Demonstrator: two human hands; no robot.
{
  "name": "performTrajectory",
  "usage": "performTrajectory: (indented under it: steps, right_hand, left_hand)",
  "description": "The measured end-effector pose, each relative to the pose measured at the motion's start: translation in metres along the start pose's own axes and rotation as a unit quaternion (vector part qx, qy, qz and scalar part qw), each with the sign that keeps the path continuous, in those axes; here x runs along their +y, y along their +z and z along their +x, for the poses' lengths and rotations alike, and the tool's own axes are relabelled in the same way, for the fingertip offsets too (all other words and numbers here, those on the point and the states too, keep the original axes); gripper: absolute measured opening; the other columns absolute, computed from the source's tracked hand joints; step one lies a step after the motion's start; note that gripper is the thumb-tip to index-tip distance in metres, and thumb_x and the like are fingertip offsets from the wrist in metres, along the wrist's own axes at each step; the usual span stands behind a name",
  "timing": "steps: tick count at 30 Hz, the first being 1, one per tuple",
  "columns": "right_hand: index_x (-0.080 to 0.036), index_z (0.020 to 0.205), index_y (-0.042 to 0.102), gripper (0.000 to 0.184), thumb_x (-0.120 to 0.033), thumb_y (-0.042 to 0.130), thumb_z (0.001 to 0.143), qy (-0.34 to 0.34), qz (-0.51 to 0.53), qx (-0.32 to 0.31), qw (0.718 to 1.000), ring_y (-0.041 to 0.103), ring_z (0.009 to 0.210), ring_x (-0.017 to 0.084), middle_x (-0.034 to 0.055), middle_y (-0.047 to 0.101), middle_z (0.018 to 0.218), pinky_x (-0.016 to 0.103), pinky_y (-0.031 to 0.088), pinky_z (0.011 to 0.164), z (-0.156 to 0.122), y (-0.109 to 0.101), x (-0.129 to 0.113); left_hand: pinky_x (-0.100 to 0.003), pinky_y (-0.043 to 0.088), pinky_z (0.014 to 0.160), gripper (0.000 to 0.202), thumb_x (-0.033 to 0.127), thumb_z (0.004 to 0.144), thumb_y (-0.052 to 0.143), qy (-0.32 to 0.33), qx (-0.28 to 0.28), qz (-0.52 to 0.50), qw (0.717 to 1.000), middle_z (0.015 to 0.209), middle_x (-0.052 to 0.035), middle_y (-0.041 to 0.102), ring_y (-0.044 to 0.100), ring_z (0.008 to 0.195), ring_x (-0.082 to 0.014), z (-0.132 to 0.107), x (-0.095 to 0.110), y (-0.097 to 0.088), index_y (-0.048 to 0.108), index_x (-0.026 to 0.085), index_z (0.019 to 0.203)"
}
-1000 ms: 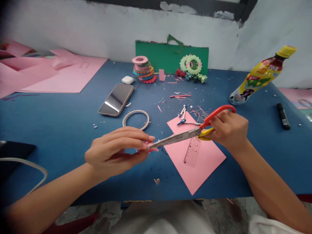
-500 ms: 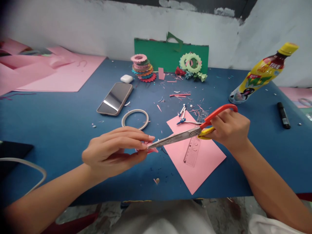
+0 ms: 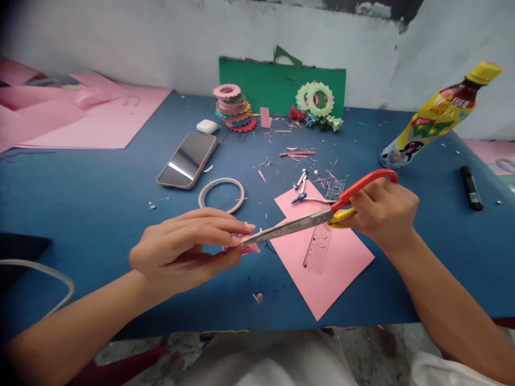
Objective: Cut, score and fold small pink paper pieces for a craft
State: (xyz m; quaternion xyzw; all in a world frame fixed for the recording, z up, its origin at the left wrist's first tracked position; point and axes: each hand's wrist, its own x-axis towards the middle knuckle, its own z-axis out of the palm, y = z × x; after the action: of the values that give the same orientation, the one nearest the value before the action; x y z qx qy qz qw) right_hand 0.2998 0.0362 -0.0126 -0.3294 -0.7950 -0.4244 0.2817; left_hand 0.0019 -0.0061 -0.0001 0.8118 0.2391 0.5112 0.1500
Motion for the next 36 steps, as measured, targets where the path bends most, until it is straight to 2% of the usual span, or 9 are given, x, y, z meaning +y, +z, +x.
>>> performTrajectory:
  steps: [9,14,17,20,23,27,29,31,36]
  right_hand:
    - [-0.022,0.062,0.046,0.030,-0.047,0.060,0.070,-0.002,0.005,0.008,1.000,0.042,0.049,0.013,-0.0023,0.049,0.049,0.026,0.024,0.044,-0.005,0.003,0.001]
    - [-0.019,0.069,0.053,0.013,-0.031,0.053,0.074,0.038,0.030,0.004,0.999,0.043,0.048,0.012,-0.0014,0.051,0.052,0.024,0.027,0.046,-0.007,0.010,0.003]
    - [-0.017,0.070,0.055,0.012,-0.029,0.052,0.073,0.051,0.020,-0.002,0.998,0.043,0.048,0.012,-0.0007,0.052,0.054,0.024,0.027,0.046,-0.008,0.015,0.006]
    - [-0.015,0.072,0.056,0.024,-0.039,0.057,0.073,0.076,0.003,-0.031,0.997,0.045,0.049,0.011,0.0009,0.055,0.058,0.023,0.028,0.046,-0.010,0.021,0.009]
    - [-0.016,0.066,0.052,0.041,-0.056,0.057,0.072,0.127,-0.040,-0.097,0.986,0.043,0.048,0.011,0.0001,0.053,0.056,0.023,0.024,0.045,-0.012,0.028,0.011]
    - [-0.019,0.057,0.041,0.053,-0.069,0.049,0.073,0.192,-0.034,-0.164,0.967,0.038,0.045,0.010,-0.0019,0.046,0.050,0.023,0.020,0.045,-0.014,0.032,0.012]
    - [-0.019,0.058,0.042,0.054,-0.071,0.049,0.071,0.183,-0.012,-0.160,0.970,0.038,0.045,0.010,-0.0019,0.045,0.050,0.024,0.022,0.045,-0.012,0.030,0.010]
    - [-0.018,0.062,0.046,0.054,-0.072,0.049,0.070,0.162,0.016,-0.136,0.977,0.039,0.046,0.010,-0.0013,0.046,0.052,0.024,0.024,0.046,-0.008,0.025,0.005]
    - [-0.016,0.073,0.055,0.054,-0.069,0.049,0.073,0.099,0.060,-0.104,0.988,0.046,0.051,0.012,-0.0006,0.050,0.055,0.024,0.027,0.048,0.001,0.012,-0.008]
  left_hand:
    - [-0.025,0.057,0.063,0.017,0.005,0.070,0.069,0.005,-0.011,-0.006,1.000,0.076,-0.0047,0.073,0.068,0.067,-0.0152,0.000,-0.001,0.000,0.061,0.018,0.079]
    - [-0.025,0.057,0.062,0.020,0.007,0.069,0.070,-0.002,0.014,-0.019,1.000,0.074,-0.0010,0.072,0.068,0.065,-0.0151,-0.003,-0.004,0.002,0.062,0.021,0.081]
    - [-0.026,0.057,0.061,0.020,0.008,0.069,0.071,-0.009,0.013,-0.019,1.000,0.076,-0.0011,0.072,0.068,0.065,-0.0154,-0.005,-0.007,0.004,0.062,0.021,0.081]
    - [-0.027,0.057,0.063,0.019,0.010,0.070,0.071,-0.019,0.014,-0.026,0.999,0.078,-0.0010,0.073,0.068,0.067,-0.0155,-0.006,-0.007,0.004,0.062,0.022,0.081]
    - [-0.027,0.058,0.063,0.016,0.011,0.070,0.071,-0.044,0.023,-0.046,0.998,0.078,-0.0018,0.072,0.068,0.068,-0.0155,-0.006,-0.006,0.005,0.063,0.021,0.079]
    - [-0.022,0.060,0.055,0.009,0.010,0.070,0.070,-0.172,0.027,-0.113,0.978,0.075,-0.0037,0.072,0.069,0.066,-0.0158,-0.004,-0.001,0.005,0.065,0.016,0.074]
    - [-0.020,0.060,0.052,0.008,0.010,0.070,0.070,-0.228,0.027,-0.140,0.963,0.074,-0.0033,0.072,0.069,0.064,-0.0153,-0.003,0.001,0.005,0.066,0.015,0.073]
    - [-0.019,0.061,0.052,0.006,0.011,0.070,0.070,-0.258,0.027,-0.152,0.954,0.074,-0.0030,0.072,0.069,0.063,-0.0149,-0.003,0.001,0.005,0.066,0.015,0.073]
    - [-0.020,0.061,0.050,0.003,0.013,0.072,0.070,-0.272,0.033,-0.153,0.950,0.075,-0.0045,0.072,0.069,0.062,-0.0157,-0.001,0.000,0.004,0.067,0.013,0.073]
